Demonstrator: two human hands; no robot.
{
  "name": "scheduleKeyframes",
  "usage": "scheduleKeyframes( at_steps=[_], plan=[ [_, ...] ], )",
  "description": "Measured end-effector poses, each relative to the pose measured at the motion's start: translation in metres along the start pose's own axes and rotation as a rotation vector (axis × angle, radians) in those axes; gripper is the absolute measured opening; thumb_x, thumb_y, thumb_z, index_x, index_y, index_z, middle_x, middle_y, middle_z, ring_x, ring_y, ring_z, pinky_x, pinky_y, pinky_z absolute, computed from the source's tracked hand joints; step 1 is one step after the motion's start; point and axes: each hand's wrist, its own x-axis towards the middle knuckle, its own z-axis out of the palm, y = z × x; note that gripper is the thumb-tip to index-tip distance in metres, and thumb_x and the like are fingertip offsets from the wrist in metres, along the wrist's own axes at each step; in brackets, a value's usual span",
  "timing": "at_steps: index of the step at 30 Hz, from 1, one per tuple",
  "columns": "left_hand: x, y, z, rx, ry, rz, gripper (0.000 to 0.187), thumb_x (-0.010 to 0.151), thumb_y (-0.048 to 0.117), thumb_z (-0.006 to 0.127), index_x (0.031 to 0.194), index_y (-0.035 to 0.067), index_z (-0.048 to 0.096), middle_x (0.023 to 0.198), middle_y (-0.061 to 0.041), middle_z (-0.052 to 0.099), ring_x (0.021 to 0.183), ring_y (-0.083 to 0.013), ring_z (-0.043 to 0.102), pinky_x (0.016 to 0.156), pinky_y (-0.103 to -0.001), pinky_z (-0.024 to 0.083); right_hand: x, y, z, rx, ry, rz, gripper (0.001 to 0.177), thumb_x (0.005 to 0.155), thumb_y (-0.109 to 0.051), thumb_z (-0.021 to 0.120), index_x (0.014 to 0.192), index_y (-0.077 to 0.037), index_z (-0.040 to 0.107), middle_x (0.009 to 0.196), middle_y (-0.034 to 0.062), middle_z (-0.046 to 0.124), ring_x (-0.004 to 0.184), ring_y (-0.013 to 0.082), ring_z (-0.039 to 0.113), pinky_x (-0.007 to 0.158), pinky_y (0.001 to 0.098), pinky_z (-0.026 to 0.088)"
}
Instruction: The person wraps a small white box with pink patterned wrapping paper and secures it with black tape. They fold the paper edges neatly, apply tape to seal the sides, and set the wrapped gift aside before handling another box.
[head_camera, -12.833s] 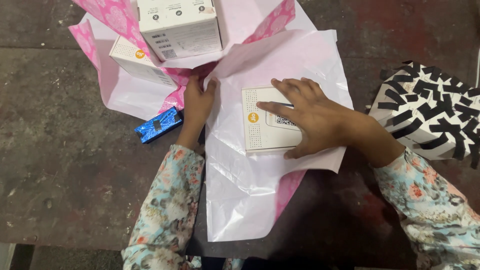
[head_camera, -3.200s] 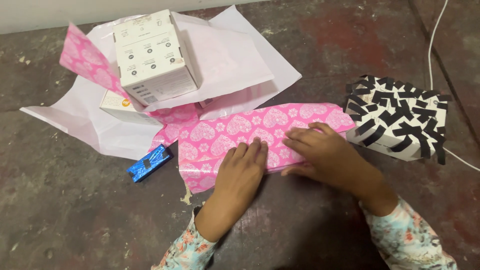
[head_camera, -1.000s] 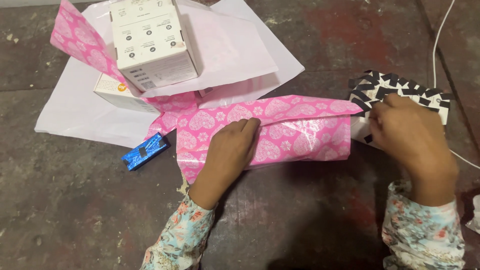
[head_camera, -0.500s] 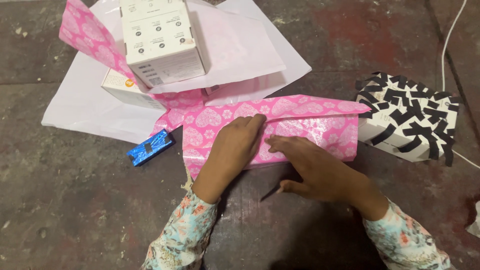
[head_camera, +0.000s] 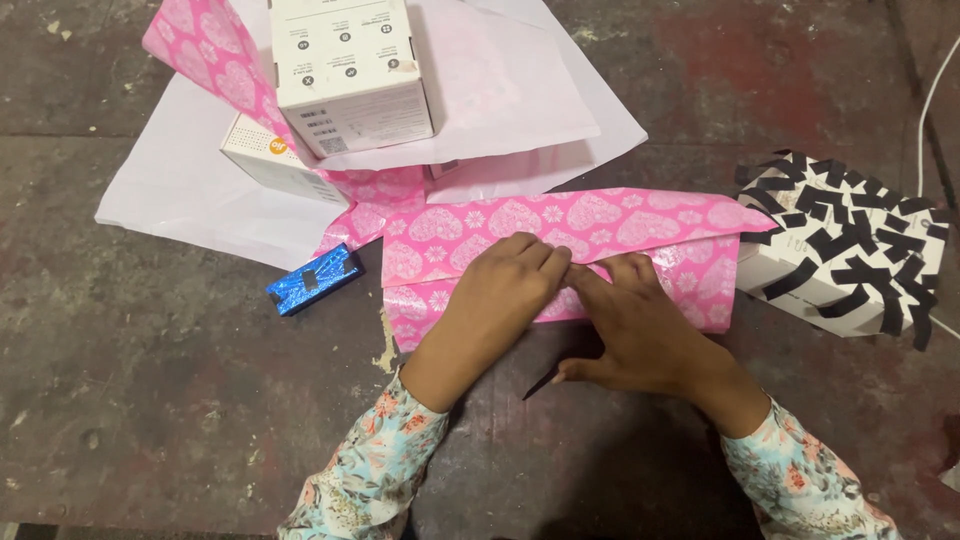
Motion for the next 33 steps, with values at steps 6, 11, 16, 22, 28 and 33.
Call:
scheduleKeyframes(
  at_steps=[6,11,16,22,28,33],
  plan=[
    [-0.003,-0.003,0.005,0.035,-0.022,0.003,0.012,0.082,0.007,0.064,0.094,0.005,0.064,0.086,-0.008,0.065,0.087,-0.0260,0.065,0.077,-0.038,0.054,-0.004,0.001,0.000,-0.001,0.121,-0.111,0.099,0.077,-0.073,0.068,0.136,0.004,0.046,0.126,0.0233,0.050,0.120,0.0401,0.046,0.105,0.0533,0.033],
    [-0.005,-0.005,0.009,0.033,-0.068,-0.010,0.011,0.081,0.007,0.063,0.092,0.006,0.063,0.085,-0.008,0.066,0.087,-0.0260,0.065,0.078,-0.038,0.054,-0.009,-0.006,-0.003,-0.053,0.109,-0.120,0.101,0.076,-0.072,0.068,0.138,0.005,0.046,0.135,0.0227,0.046,0.127,0.0399,0.043,0.108,0.0542,0.031],
    [-0.006,-0.004,0.009,0.034,-0.063,-0.011,0.013,0.080,0.007,0.064,0.093,0.005,0.064,0.087,-0.008,0.065,0.087,-0.0263,0.065,0.078,-0.038,0.054,-0.015,-0.014,-0.010,-0.115,0.062,-0.093,0.105,0.073,-0.075,0.067,0.140,0.004,0.046,0.141,0.0229,0.045,0.135,0.0393,0.038,0.111,0.0563,0.028],
    [-0.003,0.004,0.006,0.042,-0.093,-0.033,0.016,0.079,0.007,0.067,0.095,0.003,0.064,0.093,-0.010,0.063,0.092,-0.0276,0.063,0.081,-0.039,0.054,-0.020,-0.020,-0.014,-0.106,0.021,-0.065,0.111,0.073,-0.078,0.064,0.143,0.005,0.042,0.147,0.0266,0.044,0.139,0.0422,0.039,0.110,0.0582,0.028],
    [-0.007,0.012,-0.014,-0.101,-0.159,-0.102,0.018,0.085,0.010,0.071,0.099,0.001,0.066,0.096,-0.013,0.063,0.093,-0.0317,0.061,0.083,-0.043,0.050,-0.030,-0.012,-0.060,0.387,-0.087,0.081,0.049,0.084,-0.038,0.075,0.125,-0.011,0.069,0.126,0.0081,0.072,0.118,0.0222,0.067,0.099,0.0394,0.054],
    [-0.011,0.011,-0.021,-0.132,-0.200,-0.109,0.023,0.081,0.016,0.074,0.096,0.001,0.066,0.102,-0.015,0.067,0.097,-0.0341,0.062,0.087,-0.045,0.050,-0.016,-0.026,-0.049,0.198,0.494,0.164,0.016,0.098,-0.013,0.073,0.113,-0.007,0.072,0.104,0.0048,0.073,0.089,0.0166,0.075,0.075,0.0277,0.060]
  ],
)
